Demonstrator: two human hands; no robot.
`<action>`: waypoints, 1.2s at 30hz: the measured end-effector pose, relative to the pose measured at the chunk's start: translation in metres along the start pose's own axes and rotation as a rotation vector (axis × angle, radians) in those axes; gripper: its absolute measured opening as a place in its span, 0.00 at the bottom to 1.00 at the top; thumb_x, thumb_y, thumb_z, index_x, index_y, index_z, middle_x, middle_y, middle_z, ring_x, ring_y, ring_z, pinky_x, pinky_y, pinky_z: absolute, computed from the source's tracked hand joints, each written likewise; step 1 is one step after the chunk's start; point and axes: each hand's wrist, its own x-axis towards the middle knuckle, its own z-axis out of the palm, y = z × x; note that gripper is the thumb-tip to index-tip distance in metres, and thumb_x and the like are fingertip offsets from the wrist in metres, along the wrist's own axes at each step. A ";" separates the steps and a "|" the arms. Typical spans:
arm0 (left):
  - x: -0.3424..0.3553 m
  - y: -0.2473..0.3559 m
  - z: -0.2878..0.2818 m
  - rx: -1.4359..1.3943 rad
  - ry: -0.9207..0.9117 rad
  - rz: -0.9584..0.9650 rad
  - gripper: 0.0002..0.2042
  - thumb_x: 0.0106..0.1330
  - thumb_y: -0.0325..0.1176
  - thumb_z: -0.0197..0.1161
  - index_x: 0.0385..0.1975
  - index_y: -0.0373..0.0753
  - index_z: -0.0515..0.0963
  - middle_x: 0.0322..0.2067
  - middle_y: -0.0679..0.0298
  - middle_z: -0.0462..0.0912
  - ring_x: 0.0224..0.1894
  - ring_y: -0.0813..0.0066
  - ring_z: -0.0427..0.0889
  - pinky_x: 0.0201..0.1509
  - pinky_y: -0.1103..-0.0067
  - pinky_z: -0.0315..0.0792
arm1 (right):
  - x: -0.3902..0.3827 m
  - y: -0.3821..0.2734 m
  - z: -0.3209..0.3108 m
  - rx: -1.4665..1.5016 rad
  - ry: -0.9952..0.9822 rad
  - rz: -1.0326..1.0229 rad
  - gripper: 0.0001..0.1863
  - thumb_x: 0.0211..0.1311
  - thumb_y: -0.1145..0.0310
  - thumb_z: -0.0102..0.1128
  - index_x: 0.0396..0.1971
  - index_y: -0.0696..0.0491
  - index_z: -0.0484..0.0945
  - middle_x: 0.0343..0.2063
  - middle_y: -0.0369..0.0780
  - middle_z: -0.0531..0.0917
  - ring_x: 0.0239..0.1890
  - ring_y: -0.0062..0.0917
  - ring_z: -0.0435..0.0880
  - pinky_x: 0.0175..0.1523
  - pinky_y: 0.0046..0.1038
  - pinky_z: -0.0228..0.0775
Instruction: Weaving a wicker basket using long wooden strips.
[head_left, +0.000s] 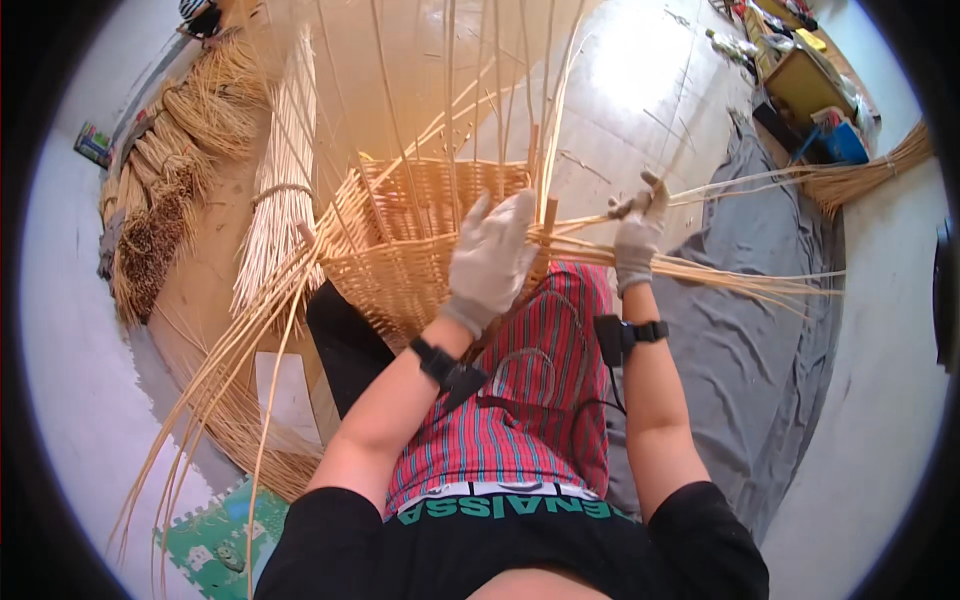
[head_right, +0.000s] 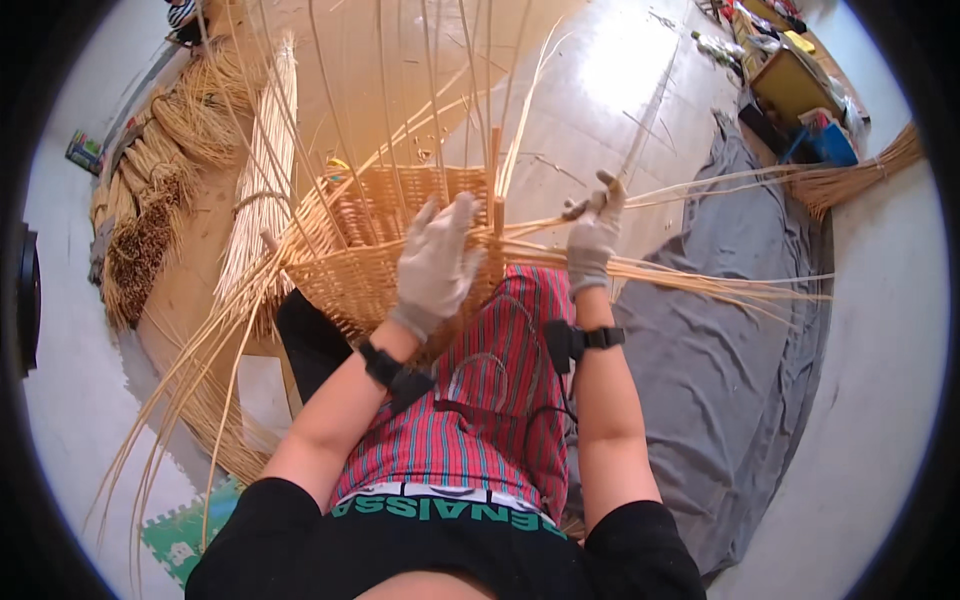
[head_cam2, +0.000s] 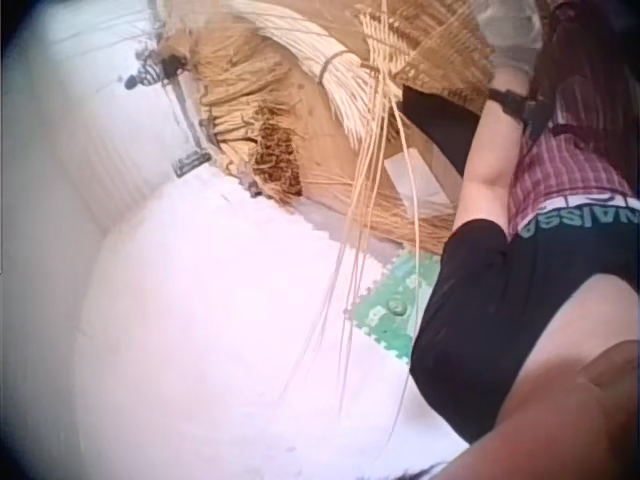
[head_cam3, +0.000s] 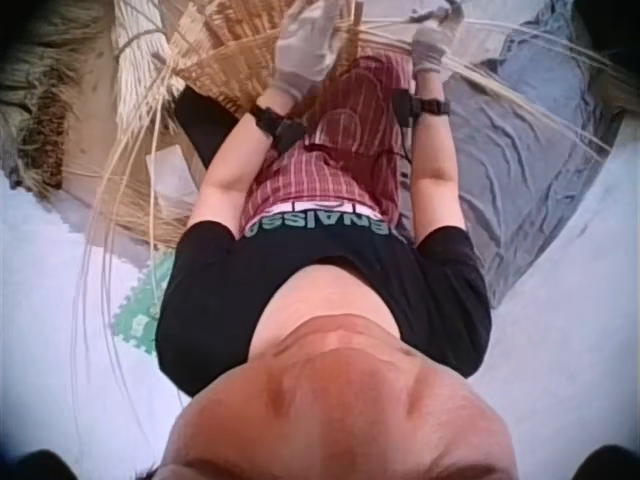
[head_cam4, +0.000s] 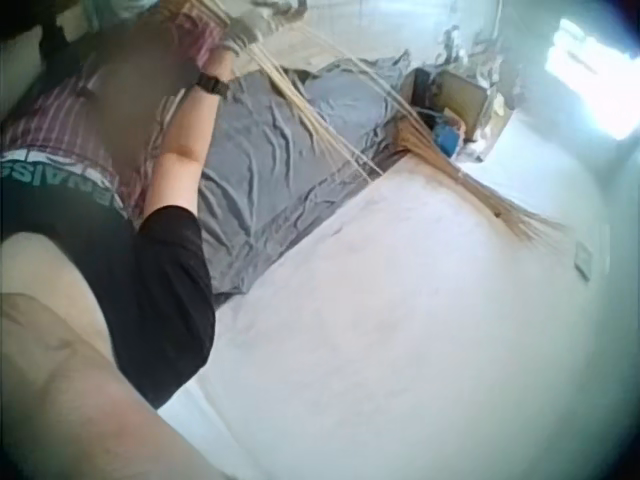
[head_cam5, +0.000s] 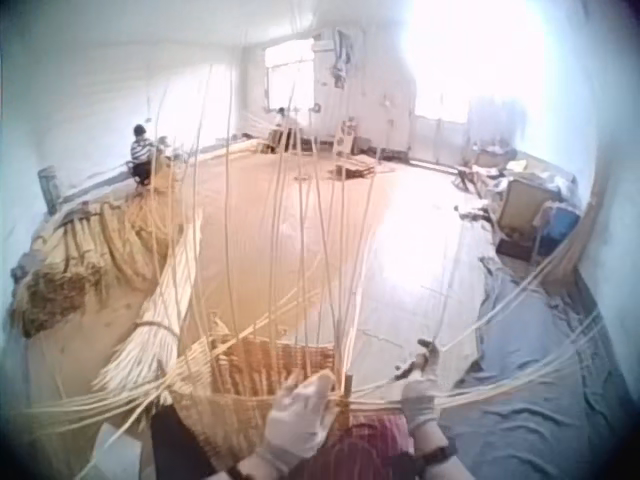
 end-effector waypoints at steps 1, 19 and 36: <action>0.002 0.000 0.015 -0.099 -0.087 0.056 0.37 0.66 0.36 0.65 0.76 0.45 0.56 0.58 0.59 0.78 0.54 0.59 0.81 0.65 0.64 0.69 | 0.001 0.001 -0.003 -0.005 0.006 -0.001 0.15 0.80 0.72 0.43 0.61 0.50 0.68 0.20 0.31 0.69 0.21 0.16 0.71 0.38 0.28 0.81; -0.027 -0.052 0.004 -1.638 0.089 -0.752 0.15 0.70 0.38 0.66 0.53 0.40 0.79 0.42 0.60 0.84 0.43 0.73 0.84 0.42 0.80 0.78 | -0.027 -0.046 0.039 -0.566 -0.710 0.053 0.21 0.59 0.61 0.73 0.48 0.54 0.78 0.38 0.43 0.82 0.40 0.30 0.82 0.48 0.32 0.75; -0.118 -0.127 -0.102 -1.048 0.305 -1.012 0.10 0.69 0.32 0.69 0.46 0.37 0.82 0.32 0.64 0.86 0.32 0.78 0.85 0.34 0.81 0.80 | -0.091 -0.040 0.098 -0.781 -0.008 -0.351 0.09 0.67 0.71 0.63 0.46 0.54 0.80 0.28 0.45 0.82 0.25 0.30 0.80 0.34 0.35 0.74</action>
